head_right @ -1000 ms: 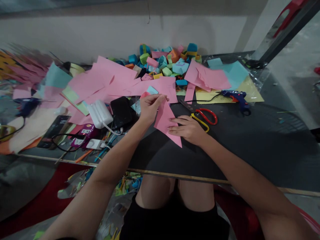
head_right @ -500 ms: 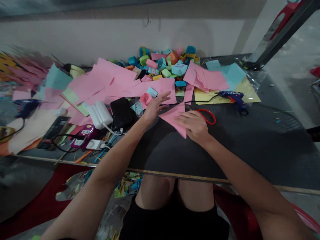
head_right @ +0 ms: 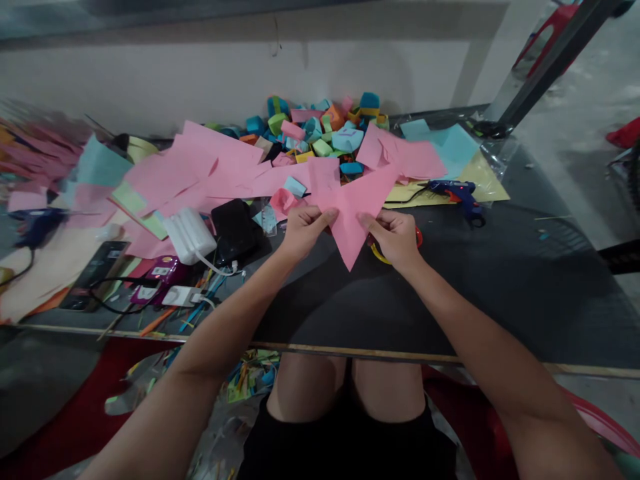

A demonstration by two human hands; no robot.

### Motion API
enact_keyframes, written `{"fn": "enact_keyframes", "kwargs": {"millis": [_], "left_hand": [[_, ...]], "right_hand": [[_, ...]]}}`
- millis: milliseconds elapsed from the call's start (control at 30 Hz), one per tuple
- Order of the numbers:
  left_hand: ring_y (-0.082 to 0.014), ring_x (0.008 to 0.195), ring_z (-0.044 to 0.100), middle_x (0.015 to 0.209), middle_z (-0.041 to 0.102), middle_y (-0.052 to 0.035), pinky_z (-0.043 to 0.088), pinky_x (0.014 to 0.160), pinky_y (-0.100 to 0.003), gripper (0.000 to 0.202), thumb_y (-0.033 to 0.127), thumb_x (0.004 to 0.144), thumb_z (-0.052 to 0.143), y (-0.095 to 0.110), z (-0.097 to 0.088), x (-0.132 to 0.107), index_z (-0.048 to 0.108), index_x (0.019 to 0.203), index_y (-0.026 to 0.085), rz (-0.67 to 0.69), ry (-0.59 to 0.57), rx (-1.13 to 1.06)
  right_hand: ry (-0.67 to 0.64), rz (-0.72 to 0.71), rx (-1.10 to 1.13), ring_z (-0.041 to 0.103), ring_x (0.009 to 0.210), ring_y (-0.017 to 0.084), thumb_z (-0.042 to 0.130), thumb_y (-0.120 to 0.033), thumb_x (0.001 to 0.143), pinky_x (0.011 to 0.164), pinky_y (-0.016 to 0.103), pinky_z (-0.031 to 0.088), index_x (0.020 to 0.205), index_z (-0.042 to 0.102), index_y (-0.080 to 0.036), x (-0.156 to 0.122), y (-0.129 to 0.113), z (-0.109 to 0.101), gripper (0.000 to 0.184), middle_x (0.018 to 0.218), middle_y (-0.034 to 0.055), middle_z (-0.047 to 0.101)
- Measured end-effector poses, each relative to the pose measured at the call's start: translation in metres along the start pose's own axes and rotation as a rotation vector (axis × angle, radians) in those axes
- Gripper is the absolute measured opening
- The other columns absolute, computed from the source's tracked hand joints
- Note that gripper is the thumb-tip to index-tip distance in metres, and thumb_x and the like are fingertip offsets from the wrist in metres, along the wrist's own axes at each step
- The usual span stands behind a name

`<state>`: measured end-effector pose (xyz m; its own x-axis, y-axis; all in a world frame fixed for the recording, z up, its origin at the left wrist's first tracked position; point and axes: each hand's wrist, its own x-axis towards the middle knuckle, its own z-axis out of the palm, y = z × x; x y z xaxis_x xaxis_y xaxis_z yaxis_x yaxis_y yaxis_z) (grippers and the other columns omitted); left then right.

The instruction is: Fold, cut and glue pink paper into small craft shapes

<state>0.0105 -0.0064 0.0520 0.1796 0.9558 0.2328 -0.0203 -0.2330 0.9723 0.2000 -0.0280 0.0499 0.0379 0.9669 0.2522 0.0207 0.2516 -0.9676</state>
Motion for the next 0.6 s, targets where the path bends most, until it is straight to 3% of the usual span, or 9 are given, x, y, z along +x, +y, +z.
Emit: {"fn": "enact_keyframes", "kwargs": {"millis": [233,467,600], "left_hand": [[-0.0096,0.054,0.058,0.064,0.066,0.0006,0.053,0.053,-0.025,0.045,0.064,0.070,0.083,-0.010,-0.008,0.005,0.073,0.072,0.020,-0.060,0.025,-0.076],[-0.0104,0.053,0.060,0.062,0.067,0.0008,0.051,0.053,-0.026,0.023,0.043,0.083,0.079,-0.019,-0.014,0.010,0.075,0.084,0.021,-0.135,0.023,-0.105],[-0.0096,0.049,0.057,0.060,0.064,0.0019,0.049,0.052,-0.026,0.015,0.036,0.087,0.074,-0.023,-0.015,0.014,0.075,0.085,0.020,-0.147,0.023,-0.150]], "right_hand": [[-0.023,0.007,-0.028,0.051,0.043,0.009,0.086,-0.057,0.069,0.039,0.023,0.042,0.064,0.075,-0.018,0.003,0.005,-0.005,0.040,0.056,0.0005,0.066],[-0.104,0.053,0.095,0.058,0.046,0.011,0.081,-0.055,0.076,0.044,0.026,0.052,0.093,0.080,-0.023,0.009,0.028,-0.017,0.036,0.062,-0.0021,0.069],[-0.156,0.032,0.113,0.061,0.046,0.012,0.078,-0.055,0.079,0.045,0.026,0.055,0.086,0.079,-0.025,0.007,0.029,-0.016,0.031,0.061,-0.0024,0.070]]}}
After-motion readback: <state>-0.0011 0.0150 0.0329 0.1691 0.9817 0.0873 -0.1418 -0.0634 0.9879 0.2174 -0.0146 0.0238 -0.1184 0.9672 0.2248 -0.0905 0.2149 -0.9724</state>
